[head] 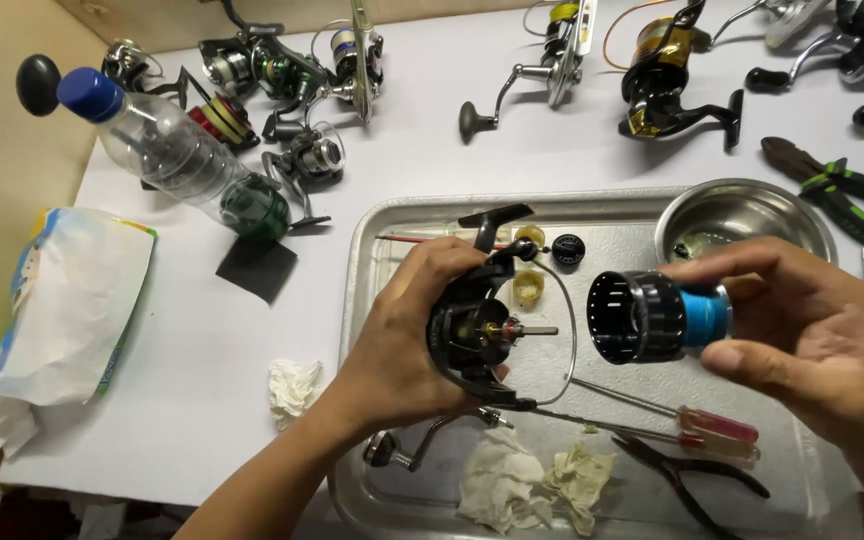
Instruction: Reassembling and cleaning a fishing reel on a workbench, including fitting the spool and wiping the exterior.
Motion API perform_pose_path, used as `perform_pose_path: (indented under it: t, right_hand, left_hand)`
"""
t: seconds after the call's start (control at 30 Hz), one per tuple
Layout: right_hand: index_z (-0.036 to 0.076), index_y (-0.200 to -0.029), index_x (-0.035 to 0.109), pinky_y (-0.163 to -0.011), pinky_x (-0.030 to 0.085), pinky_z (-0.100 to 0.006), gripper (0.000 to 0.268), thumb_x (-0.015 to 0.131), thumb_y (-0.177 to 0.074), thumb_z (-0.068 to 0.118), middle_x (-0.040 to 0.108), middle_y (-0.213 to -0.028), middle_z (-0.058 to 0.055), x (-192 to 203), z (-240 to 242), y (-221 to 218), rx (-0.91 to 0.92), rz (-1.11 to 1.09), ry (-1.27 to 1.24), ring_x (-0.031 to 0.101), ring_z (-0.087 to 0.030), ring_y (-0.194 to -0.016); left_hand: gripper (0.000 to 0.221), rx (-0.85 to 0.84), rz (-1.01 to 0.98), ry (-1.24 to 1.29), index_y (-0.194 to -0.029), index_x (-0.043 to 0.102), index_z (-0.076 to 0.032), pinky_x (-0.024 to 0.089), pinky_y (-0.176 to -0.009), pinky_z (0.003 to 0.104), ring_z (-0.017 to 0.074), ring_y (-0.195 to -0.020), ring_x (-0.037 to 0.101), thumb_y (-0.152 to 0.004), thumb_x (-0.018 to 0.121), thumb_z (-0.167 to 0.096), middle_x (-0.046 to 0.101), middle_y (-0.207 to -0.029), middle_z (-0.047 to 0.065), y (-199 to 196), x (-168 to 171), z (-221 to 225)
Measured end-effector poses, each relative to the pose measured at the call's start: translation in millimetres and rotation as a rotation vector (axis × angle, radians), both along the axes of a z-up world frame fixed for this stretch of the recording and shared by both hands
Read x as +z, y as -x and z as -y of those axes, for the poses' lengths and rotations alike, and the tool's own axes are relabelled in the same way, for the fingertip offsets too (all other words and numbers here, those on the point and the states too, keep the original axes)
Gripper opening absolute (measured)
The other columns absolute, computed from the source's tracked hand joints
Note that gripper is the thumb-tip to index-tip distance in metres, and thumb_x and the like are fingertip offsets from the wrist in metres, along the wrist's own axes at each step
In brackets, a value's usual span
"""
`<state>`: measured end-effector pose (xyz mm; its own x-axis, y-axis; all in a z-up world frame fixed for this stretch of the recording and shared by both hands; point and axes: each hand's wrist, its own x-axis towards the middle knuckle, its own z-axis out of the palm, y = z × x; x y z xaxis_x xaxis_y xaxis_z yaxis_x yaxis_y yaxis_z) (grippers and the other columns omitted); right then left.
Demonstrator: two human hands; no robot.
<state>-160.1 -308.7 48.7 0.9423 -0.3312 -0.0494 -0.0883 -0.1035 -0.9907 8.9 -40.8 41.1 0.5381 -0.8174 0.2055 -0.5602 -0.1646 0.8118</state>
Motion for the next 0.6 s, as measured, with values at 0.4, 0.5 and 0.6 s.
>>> perform_pose_path:
  t: [0.4, 0.5, 0.6]
  right_hand:
    - [0.002, -0.118, 0.066, -0.106, 0.065, -0.038, 0.053, 0.083, -0.068, 0.006, 0.076, -0.126, -0.019, 9, -1, -10, 0.230, 0.197, 0.311, 0.077, -0.029, -0.122]
    - [0.002, -0.114, 0.067, -0.095, 0.068, -0.030, 0.050, 0.084, -0.069, 0.014, 0.080, -0.116, -0.015, 16, -15, -10, 0.242, 0.336, 0.513, 0.082, -0.025, -0.110]
    - [0.005, -0.109, 0.070, -0.092, 0.067, -0.032, 0.046, 0.086, -0.070, 0.025, 0.081, -0.111, -0.011, 25, -32, -9, 0.205, 0.372, 0.612, 0.083, -0.023, -0.105]
  left_hand:
    - [0.091, -0.003, 0.119, -0.060, -0.136, 0.049, -0.013, 0.060, -0.095, 0.052, 0.0368, -0.120, 0.060, -0.057, 0.095, -0.021, 0.048, -0.140, 0.019, 4, -19, 32]
    - [0.085, -0.025, 0.119, 0.027, -0.134, 0.049, -0.011, 0.062, -0.097, 0.044, 0.0335, -0.118, 0.062, -0.061, 0.091, -0.019, 0.049, -0.137, 0.019, 5, -20, 32]
    - [0.089, -0.064, 0.094, 0.092, -0.137, 0.044, -0.010, 0.064, -0.100, 0.043, 0.0318, -0.114, 0.068, -0.064, 0.094, -0.018, 0.048, -0.143, 0.022, 5, -23, 32]
